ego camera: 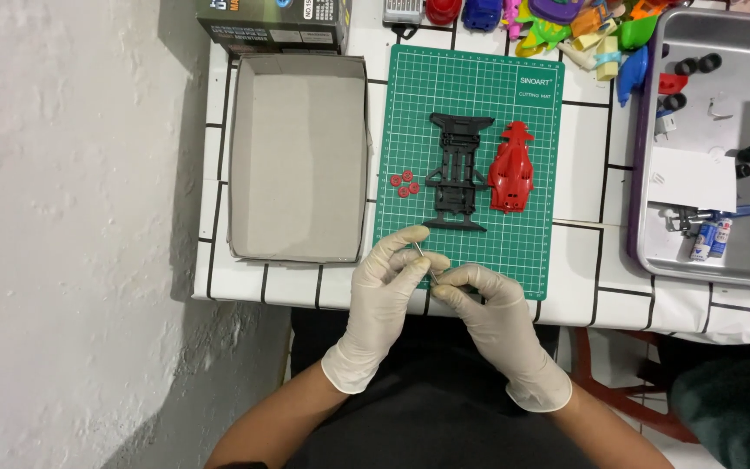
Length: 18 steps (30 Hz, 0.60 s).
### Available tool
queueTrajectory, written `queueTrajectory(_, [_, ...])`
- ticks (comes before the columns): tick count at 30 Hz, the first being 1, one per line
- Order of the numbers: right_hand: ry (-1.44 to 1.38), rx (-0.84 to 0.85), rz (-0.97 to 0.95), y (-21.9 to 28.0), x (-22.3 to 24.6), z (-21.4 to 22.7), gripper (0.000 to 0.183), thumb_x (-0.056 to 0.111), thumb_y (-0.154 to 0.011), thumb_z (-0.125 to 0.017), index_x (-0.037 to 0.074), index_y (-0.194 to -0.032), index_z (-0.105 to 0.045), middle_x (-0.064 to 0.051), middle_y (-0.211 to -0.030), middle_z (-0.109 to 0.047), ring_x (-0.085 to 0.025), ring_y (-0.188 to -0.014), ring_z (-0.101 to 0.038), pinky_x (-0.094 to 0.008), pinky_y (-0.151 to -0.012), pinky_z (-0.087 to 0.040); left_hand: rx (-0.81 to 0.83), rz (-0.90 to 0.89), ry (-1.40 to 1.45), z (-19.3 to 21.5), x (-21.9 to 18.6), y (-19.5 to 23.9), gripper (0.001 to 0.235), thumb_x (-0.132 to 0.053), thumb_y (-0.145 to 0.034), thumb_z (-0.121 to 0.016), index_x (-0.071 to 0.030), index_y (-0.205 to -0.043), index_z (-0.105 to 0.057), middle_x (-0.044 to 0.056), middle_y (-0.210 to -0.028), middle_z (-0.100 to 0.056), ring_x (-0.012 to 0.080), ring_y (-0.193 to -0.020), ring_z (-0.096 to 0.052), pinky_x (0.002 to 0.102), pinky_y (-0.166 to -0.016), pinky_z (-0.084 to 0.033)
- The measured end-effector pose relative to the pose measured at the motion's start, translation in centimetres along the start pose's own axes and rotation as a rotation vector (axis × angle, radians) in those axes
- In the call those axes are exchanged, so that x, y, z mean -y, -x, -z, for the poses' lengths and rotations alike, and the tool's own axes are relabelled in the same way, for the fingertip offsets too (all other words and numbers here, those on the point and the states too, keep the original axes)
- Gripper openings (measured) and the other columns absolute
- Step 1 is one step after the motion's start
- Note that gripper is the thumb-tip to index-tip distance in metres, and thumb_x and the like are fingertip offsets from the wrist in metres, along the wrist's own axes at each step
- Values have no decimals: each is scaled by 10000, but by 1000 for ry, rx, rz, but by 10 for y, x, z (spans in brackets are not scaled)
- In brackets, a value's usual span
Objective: Assembling a toy car chassis by unboxing components and fitting plastic parts together on a cutting mat.
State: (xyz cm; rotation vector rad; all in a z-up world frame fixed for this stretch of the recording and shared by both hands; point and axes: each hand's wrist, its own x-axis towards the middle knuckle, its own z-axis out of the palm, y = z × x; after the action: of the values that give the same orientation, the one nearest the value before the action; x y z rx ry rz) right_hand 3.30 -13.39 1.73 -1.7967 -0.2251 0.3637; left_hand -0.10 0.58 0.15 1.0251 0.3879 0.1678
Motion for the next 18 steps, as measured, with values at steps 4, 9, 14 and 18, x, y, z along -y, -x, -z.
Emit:
queueTrajectory(4, [15, -8, -9, 0, 12, -2, 38, 64, -818, -824, 30, -811, -806, -96, -725, -770, -174, -671, -645, -335, -678, -544, -13, 0, -53, -2, -11, 4, 343, 28, -948, -651, 5, -1289, -638, 198, -910, -788, 172, -902, -732, 303, -885, -593])
queueTrajectory(9, [47, -16, 111, -2, 21, -1, 62, 36, -815, -826, 34, -848, -773, -105, -787, -760, -222, -716, -658, -372, -727, -553, -52, -75, -138, -6, -23, 8, 328, 43, -932, -658, 17, -1259, -661, 199, -902, -793, 180, -913, -735, 324, -902, -588])
queueTrajectory(14, [67, -44, 185, -4, 26, -5, 56, 32, -840, -810, 48, -849, -757, -87, -828, -732, -205, -760, -652, -358, -743, -543, -59, -120, -114, -7, -29, 10, 328, 49, -930, -657, 26, -1258, -660, 197, -895, -789, 174, -910, -722, 334, -892, -591])
queueTrajectory(18, [96, -40, 241, -4, 20, -8, 80, 0, -825, -813, 35, -831, -742, -93, -854, -705, -237, -814, -658, -381, -785, -561, -27, -172, -87, -3, -26, 10, 404, 61, -923, -666, 41, -1325, -625, 193, -905, -784, 185, -924, -736, 339, -895, -590])
